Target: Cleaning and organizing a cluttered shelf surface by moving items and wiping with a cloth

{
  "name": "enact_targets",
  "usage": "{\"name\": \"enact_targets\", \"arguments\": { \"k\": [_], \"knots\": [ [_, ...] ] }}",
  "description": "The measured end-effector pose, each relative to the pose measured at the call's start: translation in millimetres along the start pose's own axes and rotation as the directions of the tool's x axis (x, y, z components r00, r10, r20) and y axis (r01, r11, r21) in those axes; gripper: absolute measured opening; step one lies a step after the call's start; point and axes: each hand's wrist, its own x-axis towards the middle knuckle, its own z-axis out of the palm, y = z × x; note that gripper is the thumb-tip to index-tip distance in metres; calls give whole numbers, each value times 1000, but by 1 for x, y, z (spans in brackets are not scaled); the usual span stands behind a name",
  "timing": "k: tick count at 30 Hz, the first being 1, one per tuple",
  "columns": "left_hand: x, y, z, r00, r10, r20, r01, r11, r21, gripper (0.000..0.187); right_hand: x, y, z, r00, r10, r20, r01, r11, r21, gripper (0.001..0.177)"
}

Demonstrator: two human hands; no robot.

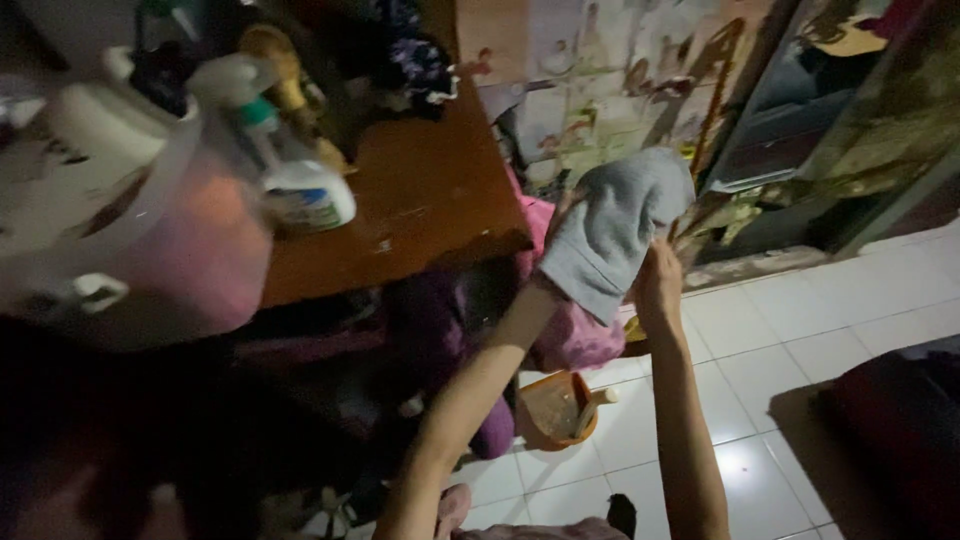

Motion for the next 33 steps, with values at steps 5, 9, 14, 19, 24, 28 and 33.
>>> {"name": "enact_targets", "arguments": {
  "k": [5,9,14,19,24,28,33],
  "knots": [
    [18,-49,60,988,116,101,-94,975,-200,54,-19,-156,183,961,274,24,-275,957,89,56],
    [60,-84,72,968,223,115,-187,946,-266,55,11,-170,116,962,216,169,-243,957,157,67],
    [113,-101,73,940,339,-36,-338,941,24,51,48,-208,65,913,344,218,-385,905,183,77],
    [156,-108,63,790,575,-211,-422,761,494,60,87,-212,16,899,325,294,-375,917,134,69],
    [191,-105,-14,649,754,-103,-438,481,759,54,175,-187,-21,884,443,153,-456,888,63,55],
    [211,-86,-60,671,728,-139,-275,418,866,43,238,-126,-54,910,406,82,-341,847,-407,35],
    [215,-52,-58,472,878,-76,-17,96,995,58,259,-130,0,895,443,-44,-434,846,-308,18]
  ]
}}
